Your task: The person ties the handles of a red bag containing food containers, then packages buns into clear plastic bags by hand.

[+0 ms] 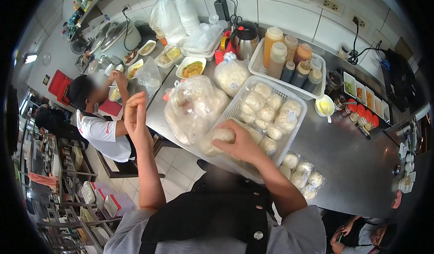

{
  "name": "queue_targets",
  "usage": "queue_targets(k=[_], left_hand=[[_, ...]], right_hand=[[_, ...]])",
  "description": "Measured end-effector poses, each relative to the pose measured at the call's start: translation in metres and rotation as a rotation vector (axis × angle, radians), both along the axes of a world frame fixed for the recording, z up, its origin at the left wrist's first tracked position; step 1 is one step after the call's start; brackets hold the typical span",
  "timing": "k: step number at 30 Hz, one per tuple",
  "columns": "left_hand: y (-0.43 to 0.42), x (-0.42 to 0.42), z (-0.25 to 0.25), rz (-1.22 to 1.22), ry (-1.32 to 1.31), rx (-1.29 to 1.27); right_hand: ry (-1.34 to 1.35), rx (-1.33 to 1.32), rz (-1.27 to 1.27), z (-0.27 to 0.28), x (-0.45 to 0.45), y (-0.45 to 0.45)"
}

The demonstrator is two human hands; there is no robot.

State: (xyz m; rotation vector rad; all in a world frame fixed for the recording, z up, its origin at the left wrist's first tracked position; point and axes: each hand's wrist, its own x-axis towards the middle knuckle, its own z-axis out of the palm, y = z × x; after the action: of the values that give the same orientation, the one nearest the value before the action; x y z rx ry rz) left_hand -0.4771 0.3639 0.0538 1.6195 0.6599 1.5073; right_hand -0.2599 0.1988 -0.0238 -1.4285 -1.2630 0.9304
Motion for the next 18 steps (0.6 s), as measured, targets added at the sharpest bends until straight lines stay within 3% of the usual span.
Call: queue_targets(k=[1,2,4,6,8,11,13,15,17,18], left_hand=[[-0.004,-0.001,-0.004,0.002,-0.002,0.002],[-0.01,-0.002,-0.012,-0.359,-0.044,-0.121],[-0.014,-0.003,-0.039,-0.826,0.095,-0.176],[-0.023,-0.001,-0.054,-0.929,0.278,-0.11],[-0.046,0.014,-0.045,-0.923,0.45,-0.514],[-0.054,0.027,-0.052,-0.794,0.352,-0.507],[-0.056,0.029,-0.053,-0.766,0.285,-0.546],[-0.055,0.029,-0.055,-0.739,0.221,-0.586],[-0.049,0.028,-0.056,-0.697,0.422,-0.283],[-0.048,0.028,-0.053,-0.697,0.423,-0.282]], right_hand=[[0.156,-0.066,-0.025,-0.001,0.002,0.001],[0.155,-0.065,-0.02,-0.001,0.001,0.002],[0.487,-0.095,-0.1,-0.002,0.0,0.003],[0.559,-0.06,-0.096,0.003,-0.004,0.006],[0.628,-0.026,-0.092,0.003,-0.006,0.007],[0.56,0.052,-0.092,0.001,-0.009,0.007],[0.214,0.213,-0.096,0.004,-0.011,0.002],[0.093,0.29,-0.11,-0.003,-0.012,-0.001],[-0.026,0.369,-0.122,-0.002,-0.009,-0.003],[-0.209,0.32,-0.074,0.007,-0.004,-0.004]])
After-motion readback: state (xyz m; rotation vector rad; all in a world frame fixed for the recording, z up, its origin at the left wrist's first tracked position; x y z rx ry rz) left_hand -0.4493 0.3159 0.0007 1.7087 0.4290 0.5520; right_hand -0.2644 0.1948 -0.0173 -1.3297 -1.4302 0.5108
